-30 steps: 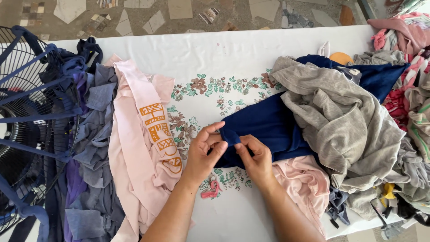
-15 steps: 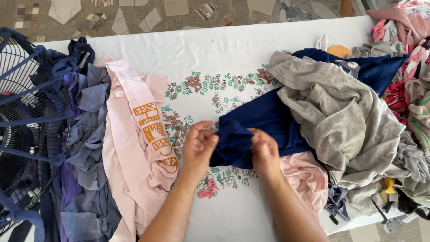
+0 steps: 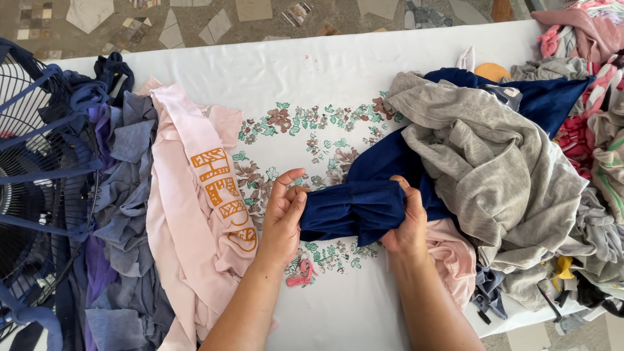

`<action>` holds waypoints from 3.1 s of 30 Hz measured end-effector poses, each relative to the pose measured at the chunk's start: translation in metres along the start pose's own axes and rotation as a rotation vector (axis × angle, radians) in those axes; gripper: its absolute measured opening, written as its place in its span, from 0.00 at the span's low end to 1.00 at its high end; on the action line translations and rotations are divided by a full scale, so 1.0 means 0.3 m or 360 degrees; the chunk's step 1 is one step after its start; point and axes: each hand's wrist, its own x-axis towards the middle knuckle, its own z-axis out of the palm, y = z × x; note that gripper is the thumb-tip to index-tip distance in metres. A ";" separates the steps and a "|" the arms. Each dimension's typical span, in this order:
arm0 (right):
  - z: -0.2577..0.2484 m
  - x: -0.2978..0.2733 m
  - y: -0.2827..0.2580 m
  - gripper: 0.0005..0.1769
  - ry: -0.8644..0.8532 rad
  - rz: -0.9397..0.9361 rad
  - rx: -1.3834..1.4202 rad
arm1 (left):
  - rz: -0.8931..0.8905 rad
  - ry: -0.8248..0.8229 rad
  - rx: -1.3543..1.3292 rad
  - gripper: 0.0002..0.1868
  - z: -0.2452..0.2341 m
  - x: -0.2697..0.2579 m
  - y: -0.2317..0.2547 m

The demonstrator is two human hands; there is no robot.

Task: Cutting old clothes into strips using scissors for rag production.

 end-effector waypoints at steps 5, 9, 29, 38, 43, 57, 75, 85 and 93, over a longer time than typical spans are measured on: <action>0.003 -0.002 -0.004 0.11 -0.0091 -0.0016 0.0056 | 0.0038 -0.0134 0.0225 0.26 0.025 -0.006 0.021; 0.009 -0.005 -0.006 0.10 -0.0064 -0.0010 0.0025 | 0.0077 -0.0134 0.1138 0.23 0.097 -0.019 0.073; 0.061 -0.008 -0.011 0.08 -0.0137 -0.0041 -0.0038 | -0.0381 0.0021 0.0001 0.13 -0.017 -0.003 -0.048; 0.063 -0.027 -0.016 0.10 -0.0226 -0.0073 -0.0149 | -0.0378 -0.0023 0.0116 0.15 0.009 -0.009 -0.010; 0.305 -0.108 -0.201 0.09 -0.0082 -0.1343 -0.2500 | -0.0269 -0.0187 0.0120 0.24 0.030 -0.011 0.046; -0.087 0.241 -0.592 0.13 0.0816 -0.1389 -0.2766 | -0.0149 -0.0340 0.0790 0.11 0.003 -0.014 -0.027; 0.026 0.062 -0.568 0.26 0.0876 -0.2365 -0.3179 | -0.0081 -0.0472 -0.1436 0.17 -0.146 0.011 0.098; 0.129 0.287 -0.313 0.30 0.0573 -0.0526 -0.3533 | -0.0071 -0.0256 -0.1345 0.25 -0.125 0.000 0.122; 0.554 -0.181 -0.179 0.09 -0.1036 -0.1484 -0.2613 | -0.0198 -0.0286 -0.1052 0.50 0.071 -0.019 0.263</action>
